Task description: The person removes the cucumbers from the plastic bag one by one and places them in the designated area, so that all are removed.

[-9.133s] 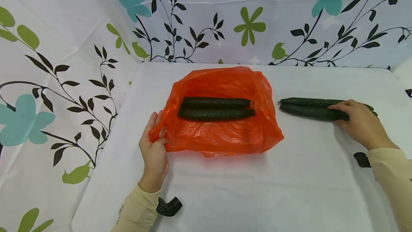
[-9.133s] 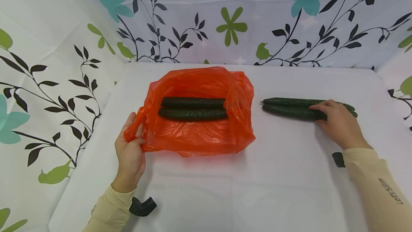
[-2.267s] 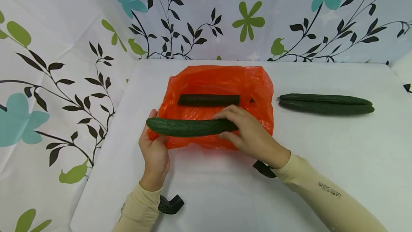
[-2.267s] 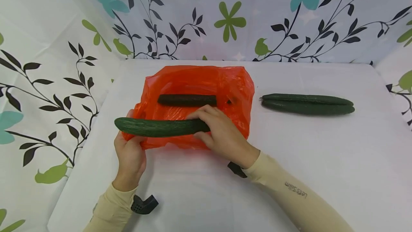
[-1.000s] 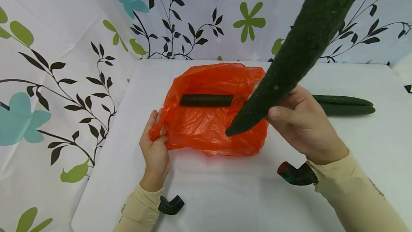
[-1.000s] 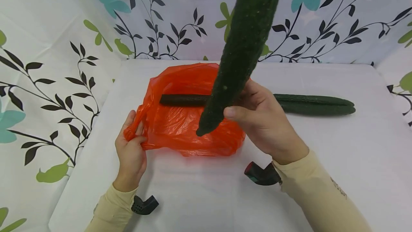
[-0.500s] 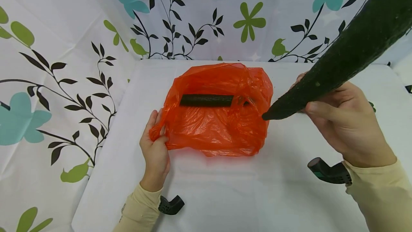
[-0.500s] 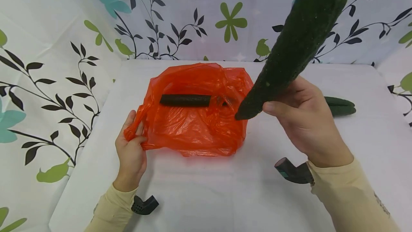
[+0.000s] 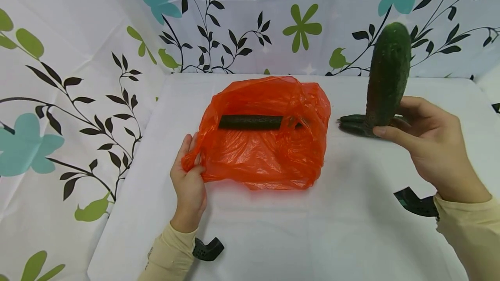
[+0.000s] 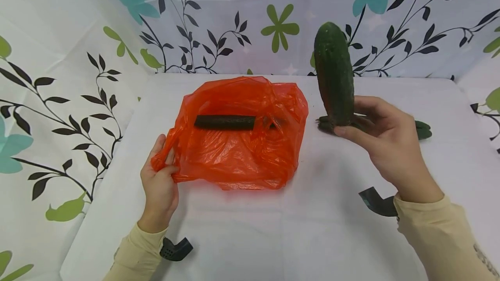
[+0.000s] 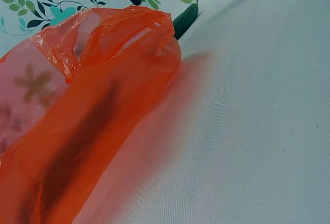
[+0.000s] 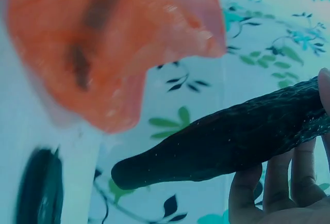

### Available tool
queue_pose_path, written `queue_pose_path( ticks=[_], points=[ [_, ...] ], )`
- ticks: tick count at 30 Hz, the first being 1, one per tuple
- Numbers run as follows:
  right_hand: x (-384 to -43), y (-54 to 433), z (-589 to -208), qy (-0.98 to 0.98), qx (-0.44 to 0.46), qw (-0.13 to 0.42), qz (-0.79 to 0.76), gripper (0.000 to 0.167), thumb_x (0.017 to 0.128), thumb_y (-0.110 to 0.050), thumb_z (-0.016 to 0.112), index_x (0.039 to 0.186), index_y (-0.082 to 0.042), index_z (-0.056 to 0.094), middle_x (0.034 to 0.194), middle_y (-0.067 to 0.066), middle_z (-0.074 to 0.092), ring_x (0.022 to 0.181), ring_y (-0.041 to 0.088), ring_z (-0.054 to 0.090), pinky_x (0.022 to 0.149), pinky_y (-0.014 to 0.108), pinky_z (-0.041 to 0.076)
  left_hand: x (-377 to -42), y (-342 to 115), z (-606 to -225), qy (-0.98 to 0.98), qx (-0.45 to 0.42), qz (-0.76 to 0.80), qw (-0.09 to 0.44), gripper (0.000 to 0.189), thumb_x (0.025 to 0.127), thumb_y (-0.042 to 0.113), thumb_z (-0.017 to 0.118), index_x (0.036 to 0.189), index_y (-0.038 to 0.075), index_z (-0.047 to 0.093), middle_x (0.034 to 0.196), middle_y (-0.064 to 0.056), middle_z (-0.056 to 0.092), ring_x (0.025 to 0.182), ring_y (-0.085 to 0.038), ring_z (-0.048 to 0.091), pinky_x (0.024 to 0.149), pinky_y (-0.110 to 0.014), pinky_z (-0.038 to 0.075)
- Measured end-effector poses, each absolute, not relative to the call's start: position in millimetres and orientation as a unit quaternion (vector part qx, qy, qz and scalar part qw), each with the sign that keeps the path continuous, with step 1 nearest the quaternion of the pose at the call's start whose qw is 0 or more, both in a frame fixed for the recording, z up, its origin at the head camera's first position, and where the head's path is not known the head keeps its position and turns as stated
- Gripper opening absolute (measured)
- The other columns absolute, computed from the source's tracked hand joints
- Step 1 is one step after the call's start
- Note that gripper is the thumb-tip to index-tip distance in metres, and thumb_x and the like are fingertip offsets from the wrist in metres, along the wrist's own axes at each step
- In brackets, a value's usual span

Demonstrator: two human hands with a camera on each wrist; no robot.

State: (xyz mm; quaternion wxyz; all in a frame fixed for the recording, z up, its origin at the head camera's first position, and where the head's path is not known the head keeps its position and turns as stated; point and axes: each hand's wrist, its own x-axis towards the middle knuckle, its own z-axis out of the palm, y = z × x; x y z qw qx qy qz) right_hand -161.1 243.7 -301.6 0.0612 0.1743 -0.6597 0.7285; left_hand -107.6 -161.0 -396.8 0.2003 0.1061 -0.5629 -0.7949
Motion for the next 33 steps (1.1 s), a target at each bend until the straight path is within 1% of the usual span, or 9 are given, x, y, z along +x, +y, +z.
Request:
queue_pose_path(
  ticks=[8, 14, 18, 20, 23, 25, 29, 32, 33],
  points=[
    [-166, 263, -320, -0.827, 0.148, 0.138, 0.524, 0.055, 0.074, 0.023, 0.074, 0.125, 0.002, 0.067, 0.119, 0.006, 0.066, 0.107, 0.012, 0.063, 0.090, 0.012, 0.049, -107, -162, -397, -0.567, 0.104, -0.792, 0.201, 0.083, 0.080, -0.029, 0.024, 0.156, 0.003, 0.036, 0.152, -0.008, 0.048, 0.140, -0.020, 0.045, 0.113, -0.029, 0.036],
    [-170, 283, -343, -0.888, 0.133, 0.168, 0.406, 0.054, 0.074, 0.014, 0.081, 0.124, -0.005, 0.071, 0.116, -0.016, 0.060, 0.109, -0.005, 0.052, 0.086, 0.007, 0.038, -107, -163, -397, -0.567, 0.104, -0.793, 0.199, 0.083, 0.080, -0.029, 0.025, 0.156, 0.003, 0.036, 0.152, -0.008, 0.048, 0.140, -0.020, 0.045, 0.113, -0.030, 0.036],
    [-174, 295, -357, -0.908, 0.137, 0.172, 0.356, 0.054, 0.074, 0.012, 0.082, 0.124, -0.007, 0.071, 0.118, -0.009, 0.061, 0.113, -0.012, 0.045, 0.088, 0.008, 0.033, -107, -163, -397, -0.565, 0.101, -0.794, 0.200, 0.083, 0.079, -0.028, 0.024, 0.156, 0.003, 0.035, 0.154, -0.012, 0.045, 0.140, -0.021, 0.045, 0.113, -0.031, 0.036],
    [-175, 300, -364, -0.917, 0.140, 0.166, 0.334, 0.053, 0.076, 0.011, 0.082, 0.125, -0.006, 0.070, 0.120, 0.002, 0.062, 0.117, -0.003, 0.048, 0.089, 0.006, 0.030, -107, -163, -397, -0.564, 0.101, -0.794, 0.201, 0.083, 0.080, -0.028, 0.024, 0.156, 0.002, 0.035, 0.154, -0.013, 0.045, 0.140, -0.021, 0.045, 0.113, -0.031, 0.036],
    [-177, 309, -373, -0.930, 0.141, 0.154, 0.303, 0.052, 0.078, 0.008, 0.081, 0.127, -0.005, 0.068, 0.123, 0.015, 0.062, 0.120, 0.020, 0.054, 0.090, 0.005, 0.027, -107, -163, -397, -0.565, 0.101, -0.793, 0.202, 0.083, 0.079, -0.028, 0.024, 0.156, 0.002, 0.035, 0.153, -0.011, 0.047, 0.140, -0.021, 0.045, 0.114, -0.030, 0.035],
    [-177, 316, -378, -0.938, 0.137, 0.144, 0.284, 0.051, 0.080, 0.007, 0.080, 0.128, -0.005, 0.067, 0.125, 0.019, 0.061, 0.109, 0.035, 0.054, 0.085, 0.012, 0.032, -107, -163, -397, -0.565, 0.102, -0.793, 0.202, 0.083, 0.079, -0.028, 0.024, 0.156, 0.003, 0.035, 0.152, -0.009, 0.048, 0.140, -0.021, 0.045, 0.114, -0.030, 0.035],
    [-179, 325, -387, -0.950, 0.134, 0.129, 0.252, 0.048, 0.080, 0.007, 0.079, 0.125, -0.001, 0.066, 0.124, 0.025, 0.058, 0.107, 0.046, 0.052, 0.088, 0.045, 0.045, -107, -164, -398, -0.567, 0.103, -0.793, 0.200, 0.083, 0.080, -0.028, 0.025, 0.156, 0.003, 0.035, 0.151, -0.007, 0.049, 0.140, -0.021, 0.045, 0.114, -0.031, 0.035],
    [-182, 330, -394, -0.957, 0.135, 0.123, 0.224, 0.046, 0.079, 0.009, 0.079, 0.122, 0.001, 0.065, 0.122, 0.029, 0.056, 0.114, 0.054, 0.048, 0.088, 0.071, 0.038, -108, -164, -398, -0.570, 0.105, -0.790, 0.199, 0.082, 0.081, -0.028, 0.026, 0.156, 0.003, 0.035, 0.152, -0.007, 0.049, 0.140, -0.020, 0.044, 0.113, -0.031, 0.036],
    [-182, 332, -396, -0.959, 0.135, 0.123, 0.215, 0.046, 0.078, 0.009, 0.079, 0.121, 0.002, 0.066, 0.121, 0.030, 0.056, 0.114, 0.055, 0.048, 0.090, 0.073, 0.037, -108, -164, -398, -0.571, 0.107, -0.789, 0.198, 0.082, 0.081, -0.028, 0.026, 0.156, 0.003, 0.035, 0.152, -0.007, 0.049, 0.140, -0.020, 0.044, 0.113, -0.031, 0.037]
  ],
)
